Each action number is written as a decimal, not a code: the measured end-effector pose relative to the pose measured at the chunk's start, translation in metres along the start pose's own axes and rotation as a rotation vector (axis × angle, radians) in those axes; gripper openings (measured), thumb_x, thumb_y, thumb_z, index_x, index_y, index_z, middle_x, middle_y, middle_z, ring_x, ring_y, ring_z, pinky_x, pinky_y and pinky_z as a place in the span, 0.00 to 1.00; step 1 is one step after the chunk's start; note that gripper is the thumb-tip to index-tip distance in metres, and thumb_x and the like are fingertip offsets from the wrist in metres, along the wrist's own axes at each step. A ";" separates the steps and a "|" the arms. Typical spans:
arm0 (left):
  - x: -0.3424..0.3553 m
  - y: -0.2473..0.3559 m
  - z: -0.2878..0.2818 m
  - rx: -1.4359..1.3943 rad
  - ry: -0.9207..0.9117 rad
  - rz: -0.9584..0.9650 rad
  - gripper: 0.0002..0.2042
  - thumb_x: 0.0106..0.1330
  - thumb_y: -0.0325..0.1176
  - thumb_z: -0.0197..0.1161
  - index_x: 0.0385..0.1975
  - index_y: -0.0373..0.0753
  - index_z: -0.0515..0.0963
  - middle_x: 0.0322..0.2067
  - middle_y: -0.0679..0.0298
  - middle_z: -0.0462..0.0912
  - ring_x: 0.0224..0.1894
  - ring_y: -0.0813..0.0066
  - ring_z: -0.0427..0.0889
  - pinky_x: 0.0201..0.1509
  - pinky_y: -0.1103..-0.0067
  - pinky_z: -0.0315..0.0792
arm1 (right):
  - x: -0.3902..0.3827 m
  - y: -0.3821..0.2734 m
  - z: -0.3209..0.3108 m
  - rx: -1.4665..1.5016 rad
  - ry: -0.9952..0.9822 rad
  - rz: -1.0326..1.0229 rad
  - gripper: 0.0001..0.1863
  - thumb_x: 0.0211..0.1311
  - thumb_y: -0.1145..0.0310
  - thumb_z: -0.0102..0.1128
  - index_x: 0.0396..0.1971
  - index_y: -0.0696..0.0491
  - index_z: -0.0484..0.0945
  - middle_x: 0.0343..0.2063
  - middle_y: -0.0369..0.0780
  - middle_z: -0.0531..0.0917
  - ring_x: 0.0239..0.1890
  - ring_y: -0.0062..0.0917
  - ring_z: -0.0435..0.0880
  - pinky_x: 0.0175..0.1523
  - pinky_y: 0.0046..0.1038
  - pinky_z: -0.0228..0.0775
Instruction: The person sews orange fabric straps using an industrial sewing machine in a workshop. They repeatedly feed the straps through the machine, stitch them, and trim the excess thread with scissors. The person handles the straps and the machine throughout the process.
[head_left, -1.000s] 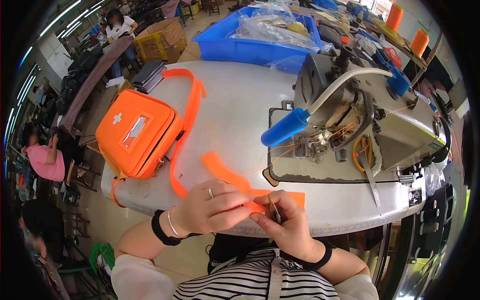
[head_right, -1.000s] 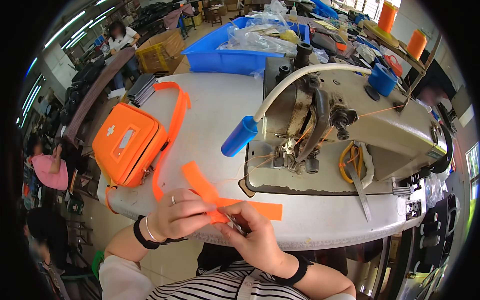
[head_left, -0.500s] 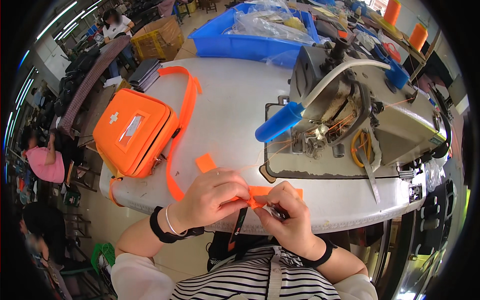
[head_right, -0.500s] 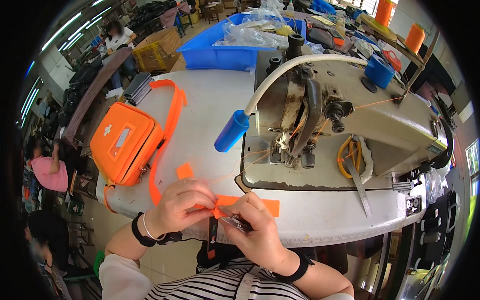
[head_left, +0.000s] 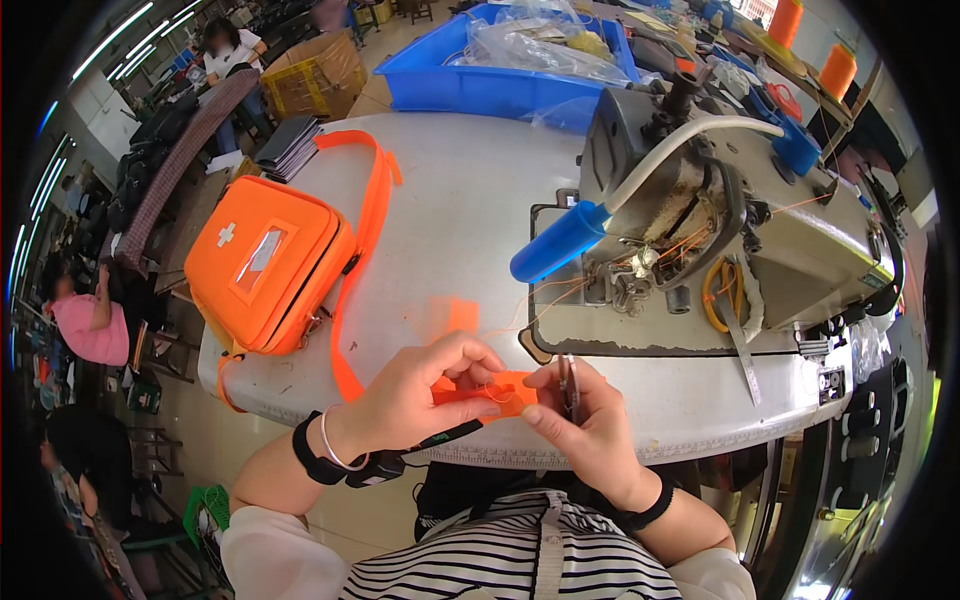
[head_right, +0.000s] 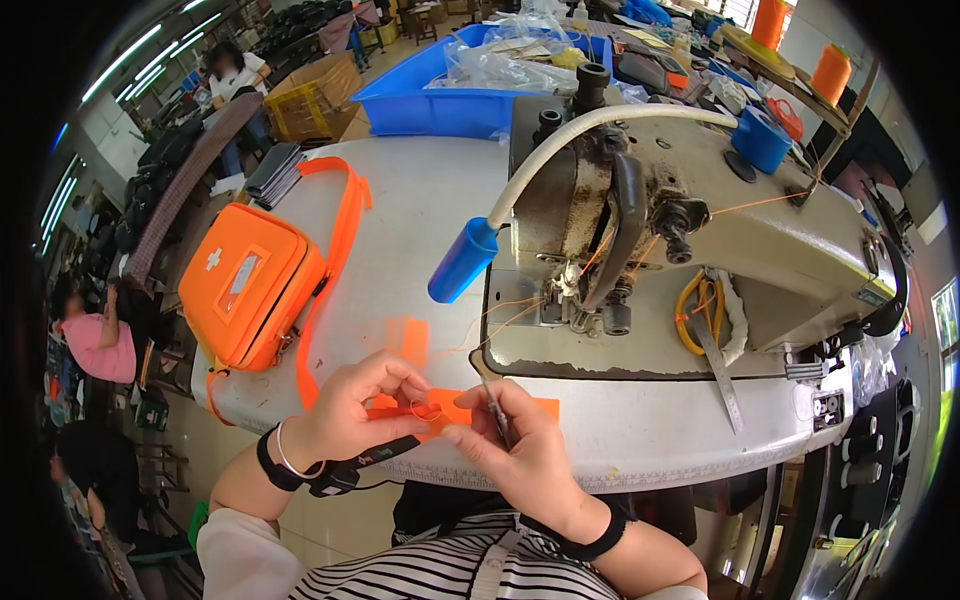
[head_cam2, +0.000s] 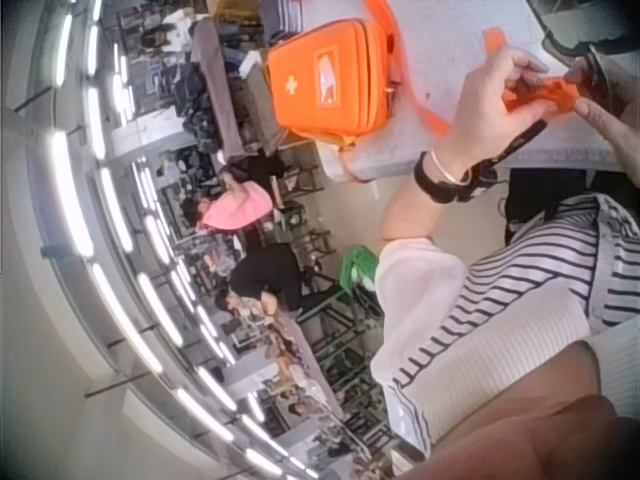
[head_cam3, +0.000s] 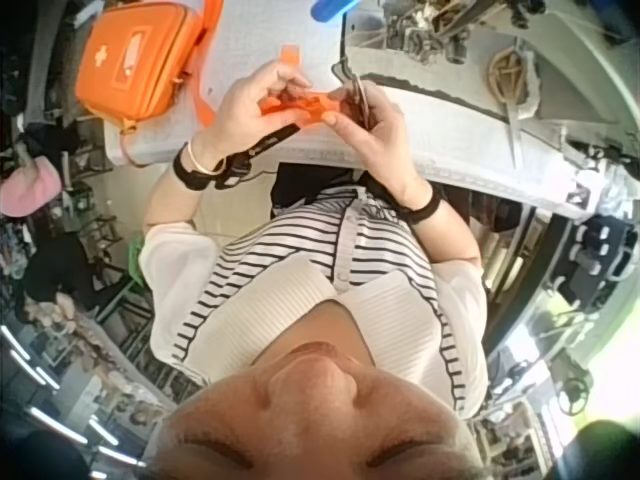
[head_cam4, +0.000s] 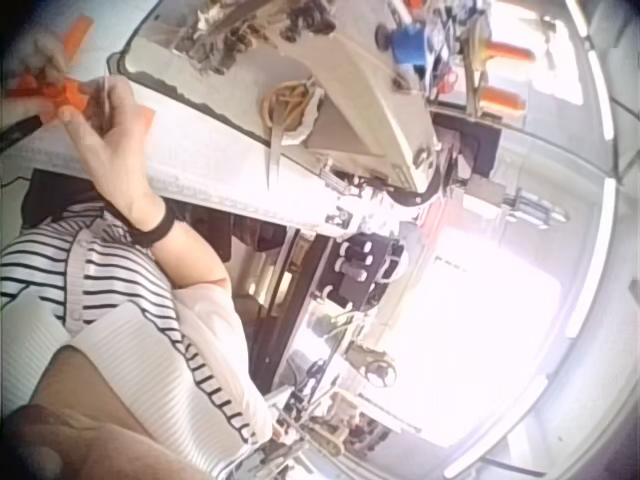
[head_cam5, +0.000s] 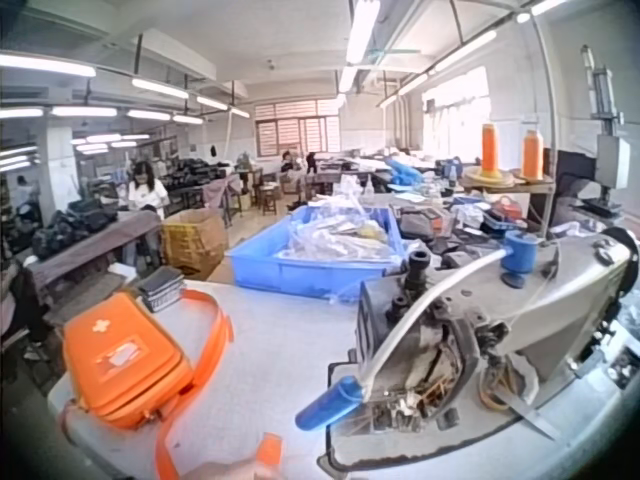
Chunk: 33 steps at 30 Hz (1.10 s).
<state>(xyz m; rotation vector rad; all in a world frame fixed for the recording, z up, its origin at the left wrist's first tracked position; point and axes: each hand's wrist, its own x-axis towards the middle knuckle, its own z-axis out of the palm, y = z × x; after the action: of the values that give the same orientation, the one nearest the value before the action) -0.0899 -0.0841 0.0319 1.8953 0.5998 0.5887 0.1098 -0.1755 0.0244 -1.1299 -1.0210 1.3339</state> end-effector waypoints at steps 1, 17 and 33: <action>0.000 0.000 -0.001 -0.027 -0.023 -0.027 0.21 0.58 0.23 0.70 0.51 0.38 0.72 0.35 0.65 0.81 0.35 0.77 0.81 0.42 0.78 0.77 | 0.000 0.001 0.001 -0.145 -0.017 -0.047 0.09 0.63 0.73 0.65 0.39 0.55 0.74 0.27 0.28 0.71 0.24 0.09 0.63 0.26 0.15 0.56; 0.003 0.008 0.005 0.133 -0.103 -0.066 0.33 0.58 0.20 0.68 0.65 0.42 0.64 0.40 0.64 0.76 0.41 0.76 0.80 0.44 0.80 0.78 | 0.006 0.008 -0.001 0.515 0.078 0.089 0.02 0.66 0.76 0.57 0.35 0.56 0.73 0.29 0.37 0.80 0.15 0.12 0.61 0.19 0.17 0.51; 0.000 0.009 0.003 -0.002 -0.207 -0.112 0.29 0.60 0.18 0.65 0.62 0.42 0.65 0.39 0.61 0.79 0.39 0.72 0.82 0.46 0.77 0.77 | 0.005 0.007 -0.001 0.280 -0.070 0.179 0.05 0.68 0.72 0.61 0.34 0.55 0.74 0.19 0.27 0.70 0.18 0.08 0.63 0.23 0.15 0.52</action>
<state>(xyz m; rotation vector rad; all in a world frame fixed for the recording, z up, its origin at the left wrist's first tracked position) -0.0863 -0.0893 0.0395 1.8783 0.5654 0.3159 0.1100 -0.1708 0.0174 -0.9846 -0.7652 1.6134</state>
